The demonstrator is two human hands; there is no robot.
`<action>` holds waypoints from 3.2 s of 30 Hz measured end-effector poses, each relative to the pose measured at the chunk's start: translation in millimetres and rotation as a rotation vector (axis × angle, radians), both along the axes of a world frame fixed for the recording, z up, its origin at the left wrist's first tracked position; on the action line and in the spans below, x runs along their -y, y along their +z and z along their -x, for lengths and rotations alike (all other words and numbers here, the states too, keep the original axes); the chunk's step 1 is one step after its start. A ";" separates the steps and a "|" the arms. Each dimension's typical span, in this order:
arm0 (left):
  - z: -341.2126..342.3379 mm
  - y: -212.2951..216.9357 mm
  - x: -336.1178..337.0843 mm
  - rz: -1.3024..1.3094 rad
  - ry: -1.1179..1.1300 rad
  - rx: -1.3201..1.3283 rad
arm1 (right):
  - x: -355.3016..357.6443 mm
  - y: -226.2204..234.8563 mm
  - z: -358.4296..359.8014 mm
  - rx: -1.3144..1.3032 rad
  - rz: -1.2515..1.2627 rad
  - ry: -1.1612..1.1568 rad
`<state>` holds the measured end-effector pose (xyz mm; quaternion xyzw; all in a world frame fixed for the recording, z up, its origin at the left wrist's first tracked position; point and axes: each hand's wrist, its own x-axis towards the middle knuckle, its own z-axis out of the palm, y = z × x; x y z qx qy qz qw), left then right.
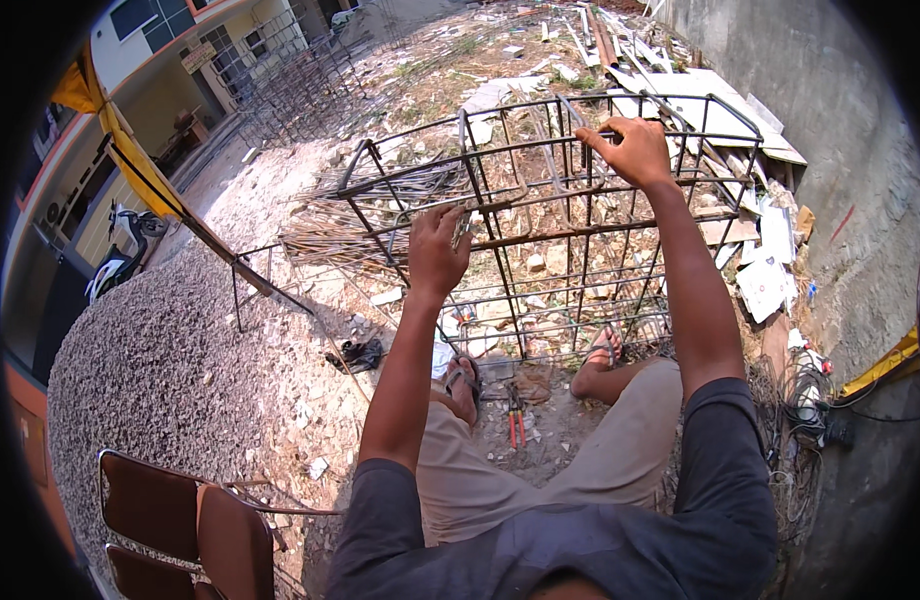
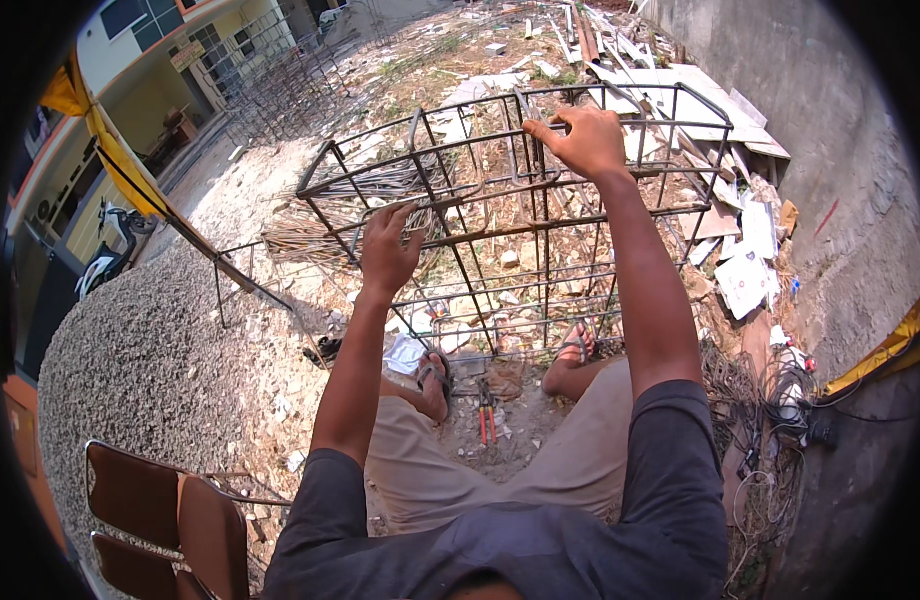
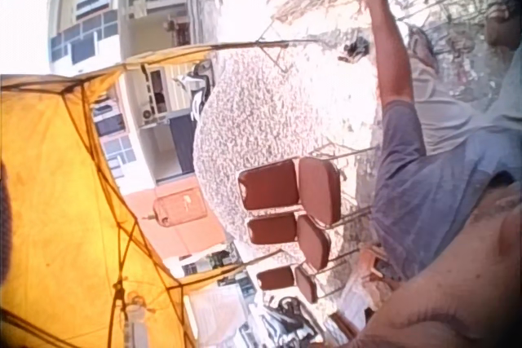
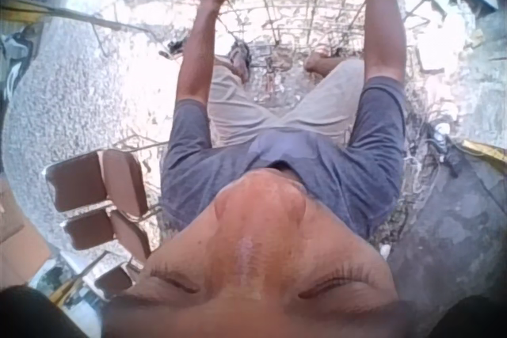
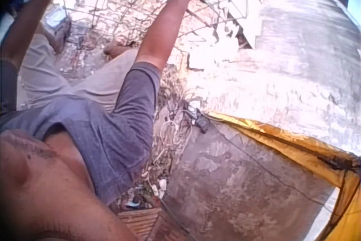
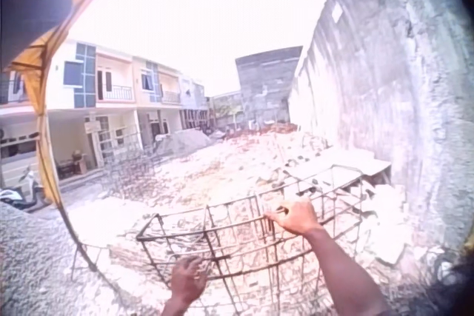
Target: The person sits on the ground and assembles a metal frame structure. They use pliers to bend and secure wire ties at the joints of the frame, working methodically across different sections.
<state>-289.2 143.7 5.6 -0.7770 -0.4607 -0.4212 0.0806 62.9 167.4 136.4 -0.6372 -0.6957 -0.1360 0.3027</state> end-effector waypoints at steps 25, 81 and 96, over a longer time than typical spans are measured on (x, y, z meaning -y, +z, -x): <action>-25.0 3.6 3.1 0.034 0.053 0.062 | -1.7 -2.4 3.7 0.002 0.023 -0.013; 349.0 -383.0 -72.0 0.786 0.643 0.398 | -161.8 -44.2 111.1 0.259 -0.386 -0.030; 208.9 -184.4 105.6 0.552 0.336 0.843 | -132.6 -25.3 103.3 0.313 -0.113 -0.059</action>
